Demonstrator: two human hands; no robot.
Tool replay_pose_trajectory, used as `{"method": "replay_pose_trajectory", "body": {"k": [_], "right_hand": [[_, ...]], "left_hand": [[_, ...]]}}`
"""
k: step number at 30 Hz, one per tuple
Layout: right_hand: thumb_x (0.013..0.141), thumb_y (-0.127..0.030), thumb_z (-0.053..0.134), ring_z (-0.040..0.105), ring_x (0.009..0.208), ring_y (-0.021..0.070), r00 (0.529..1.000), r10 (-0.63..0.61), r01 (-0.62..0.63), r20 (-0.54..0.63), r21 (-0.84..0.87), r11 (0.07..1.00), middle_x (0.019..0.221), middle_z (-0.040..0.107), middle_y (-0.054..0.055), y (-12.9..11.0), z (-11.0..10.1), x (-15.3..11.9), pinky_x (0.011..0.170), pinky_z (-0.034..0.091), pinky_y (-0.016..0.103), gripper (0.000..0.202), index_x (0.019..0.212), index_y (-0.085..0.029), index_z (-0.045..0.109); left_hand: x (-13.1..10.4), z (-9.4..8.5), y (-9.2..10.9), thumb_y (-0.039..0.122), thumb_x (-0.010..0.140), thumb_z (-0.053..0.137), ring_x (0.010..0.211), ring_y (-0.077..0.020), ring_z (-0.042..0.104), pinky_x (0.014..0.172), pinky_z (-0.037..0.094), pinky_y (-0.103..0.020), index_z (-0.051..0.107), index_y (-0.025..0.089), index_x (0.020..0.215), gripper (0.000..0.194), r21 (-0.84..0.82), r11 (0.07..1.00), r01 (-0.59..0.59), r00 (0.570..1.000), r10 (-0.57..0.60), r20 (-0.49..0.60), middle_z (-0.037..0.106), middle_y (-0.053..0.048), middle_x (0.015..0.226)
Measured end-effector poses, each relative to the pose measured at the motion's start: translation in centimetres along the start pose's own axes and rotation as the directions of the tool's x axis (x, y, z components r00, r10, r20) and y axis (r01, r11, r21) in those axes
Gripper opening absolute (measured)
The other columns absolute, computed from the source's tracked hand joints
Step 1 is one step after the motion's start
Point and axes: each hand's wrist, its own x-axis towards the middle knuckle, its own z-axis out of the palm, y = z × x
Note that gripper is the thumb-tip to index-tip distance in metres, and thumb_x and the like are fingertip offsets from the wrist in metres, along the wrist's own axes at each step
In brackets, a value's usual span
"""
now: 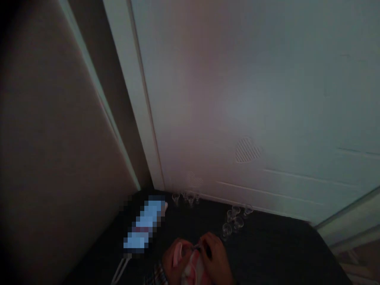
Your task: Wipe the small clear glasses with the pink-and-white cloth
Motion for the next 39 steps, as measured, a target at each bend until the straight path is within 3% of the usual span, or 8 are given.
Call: {"method": "replay_pose_trajectory", "body": {"k": [2,6,9,17,21,27,35,39], "right_hand": [[0.081,-0.021,0.044,0.055,0.077,0.0165,1.0,0.007,-0.008,-0.026,-0.014,1.0,0.08,0.061,0.003,-0.2,0.3,0.3,0.073,0.042,0.028,0.016,0.079,-0.023,0.059],[0.081,-0.023,0.044,0.056,0.078,0.0149,0.998,-0.012,0.01,-0.06,-0.031,0.999,0.08,0.062,0.002,-0.6,0.0,0.4,0.073,0.041,0.026,0.017,0.082,-0.023,0.061],[0.081,-0.025,0.045,0.057,0.079,0.0137,0.998,-0.023,0.021,-0.051,-0.038,0.999,0.083,0.063,0.001,-0.7,-0.5,0.4,0.072,0.04,0.024,0.017,0.084,-0.021,0.062],[0.081,-0.026,0.043,0.055,0.064,0.0108,0.998,0.011,-0.019,-0.063,-0.133,0.991,0.068,0.062,-0.001,-0.8,-0.8,0.6,0.061,0.036,0.019,0.021,0.078,-0.019,0.062],[0.081,-0.025,0.042,0.053,0.057,0.0093,0.995,0.058,-0.074,-0.079,-0.214,0.974,0.061,0.06,-0.003,-1.1,-0.7,0.4,0.055,0.032,0.018,0.021,0.078,-0.019,0.062],[0.079,-0.023,0.044,0.059,0.069,0.0108,0.984,0.125,-0.167,-0.127,-0.417,0.893,0.073,0.066,-0.002,-1.9,-0.2,-0.4,0.063,0.033,0.019,0.019,0.084,-0.022,0.062],[0.085,-0.029,0.037,0.059,0.066,0.0111,0.956,0.17,-0.264,-0.239,-0.452,0.852,0.075,0.067,0.0,-2.8,0.8,-2.7,0.058,0.031,0.019,0.026,0.088,-0.022,0.062],[0.085,-0.03,0.039,0.059,0.069,0.0107,0.941,0.195,-0.308,-0.278,-0.457,0.835,0.077,0.067,-0.001,-3.2,1.1,-3.2,0.061,0.032,0.019,0.025,0.089,-0.023,0.062]], "left_hand": [[-0.1,0.0,-0.8,0.047,0.077,0.048,0.066,-0.0203,0.058,0.064,0.049,-0.033,0.058,0.021,0.069,0.029,-0.031,0.999,0.027,0.999,-0.029,-0.045,0.06,-0.008,0.067],[-0.3,0.2,-0.8,0.048,0.078,0.048,0.069,-0.0201,0.059,0.068,0.05,-0.034,0.058,0.019,0.072,0.031,-0.106,0.992,0.062,0.998,-0.06,0.026,0.061,-0.008,0.071],[-0.1,0.0,-0.2,0.046,0.078,0.05,0.072,-0.0202,0.059,0.069,0.048,-0.034,0.061,0.016,0.078,0.031,-0.063,0.997,0.044,0.993,-0.036,0.114,0.062,-0.008,0.075],[0.7,-0.8,-0.1,0.042,0.078,0.052,0.076,-0.0202,0.06,0.071,0.049,-0.034,0.062,0.015,0.083,0.03,-0.02,1.0,0.014,0.996,-0.012,0.09,0.064,-0.008,0.08],[0.8,-0.8,0.2,0.039,0.079,0.051,0.08,-0.0202,0.06,0.075,0.049,-0.035,0.061,0.012,0.085,0.029,-0.035,0.999,0.013,0.986,-0.008,0.164,0.064,-0.009,0.084],[1.0,-0.8,0.9,0.04,0.078,0.052,0.081,-0.0193,0.061,0.076,0.049,-0.034,0.06,0.012,0.087,0.03,-0.1,0.994,0.055,0.98,-0.035,0.194,0.065,-0.009,0.086],[1.0,-0.6,1.3,0.035,0.077,0.053,0.079,-0.0173,0.06,0.074,0.049,-0.03,0.062,0.013,0.084,0.025,-0.063,0.997,0.042,0.984,-0.03,0.176,0.065,-0.008,0.085],[1.0,-0.9,1.6,0.033,0.078,0.052,0.08,-0.0175,0.06,0.073,0.049,-0.029,0.062,0.013,0.087,0.024,0.052,0.996,0.066,0.985,-0.073,0.158,0.065,-0.008,0.086]]}}
